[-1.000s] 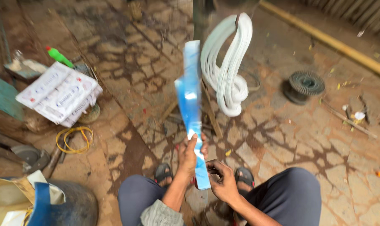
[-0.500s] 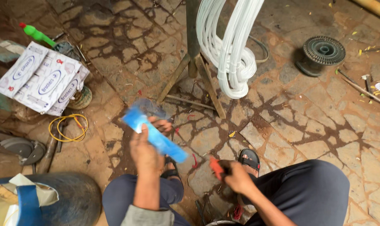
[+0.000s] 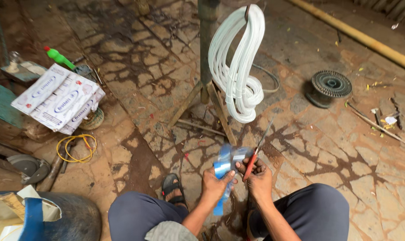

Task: The person cuts pieces of blue and silver tape with scissors and adheres them to a metal pipe and a supporting stand.

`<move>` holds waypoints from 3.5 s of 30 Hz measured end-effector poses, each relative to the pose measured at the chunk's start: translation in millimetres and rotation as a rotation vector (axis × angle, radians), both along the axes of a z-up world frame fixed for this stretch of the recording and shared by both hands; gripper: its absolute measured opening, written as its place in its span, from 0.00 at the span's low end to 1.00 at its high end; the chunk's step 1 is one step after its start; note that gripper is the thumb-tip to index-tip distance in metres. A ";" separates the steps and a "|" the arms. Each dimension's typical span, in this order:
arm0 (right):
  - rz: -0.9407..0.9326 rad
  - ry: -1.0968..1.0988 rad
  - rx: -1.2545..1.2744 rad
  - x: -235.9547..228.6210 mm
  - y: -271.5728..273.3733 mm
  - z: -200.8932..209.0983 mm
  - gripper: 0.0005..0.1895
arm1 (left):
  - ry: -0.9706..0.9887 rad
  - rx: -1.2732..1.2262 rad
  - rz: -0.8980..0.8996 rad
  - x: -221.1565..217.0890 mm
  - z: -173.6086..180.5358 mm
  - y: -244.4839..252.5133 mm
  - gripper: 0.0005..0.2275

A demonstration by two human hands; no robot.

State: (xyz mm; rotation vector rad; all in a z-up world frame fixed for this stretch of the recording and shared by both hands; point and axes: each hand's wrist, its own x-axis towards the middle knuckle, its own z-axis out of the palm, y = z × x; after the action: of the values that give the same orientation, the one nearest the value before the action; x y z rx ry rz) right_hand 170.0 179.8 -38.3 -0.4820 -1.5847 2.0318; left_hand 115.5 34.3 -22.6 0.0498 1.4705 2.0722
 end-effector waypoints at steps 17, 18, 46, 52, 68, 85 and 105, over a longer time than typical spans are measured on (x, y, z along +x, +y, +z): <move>-0.269 -0.143 0.196 -7.3 28.0 13.2 0.09 | -0.042 0.120 -0.148 -0.8 7.1 -16.1 0.08; -0.267 -0.153 0.195 -8.4 27.3 17.6 0.09 | 0.107 0.068 -0.178 -0.5 7.4 -17.9 0.07; 0.573 -0.207 0.125 42.4 -45.7 -31.2 0.12 | 0.542 -0.013 0.324 -71.2 78.4 -68.7 0.13; 0.439 -0.271 0.156 41.4 -46.7 -30.0 0.15 | 0.509 -0.031 0.255 -67.3 78.6 -65.1 0.13; 0.363 -0.325 0.281 41.9 -43.2 -18.6 0.22 | 0.575 -0.052 0.226 -64.6 81.3 -63.7 0.13; 0.346 -0.329 0.343 37.0 -40.9 -6.3 0.20 | 0.554 -0.099 0.187 -51.5 81.6 -58.0 0.18; 0.269 -0.379 0.385 32.5 -32.1 -3.7 0.24 | 0.665 -0.010 0.152 -47.6 77.9 -49.0 0.20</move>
State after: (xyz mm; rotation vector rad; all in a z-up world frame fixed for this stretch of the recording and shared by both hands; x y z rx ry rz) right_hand 202.4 147.7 -42.0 -0.5513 -2.3186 1.8205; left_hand 68.0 -14.6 55.3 0.7009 1.9075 2.2890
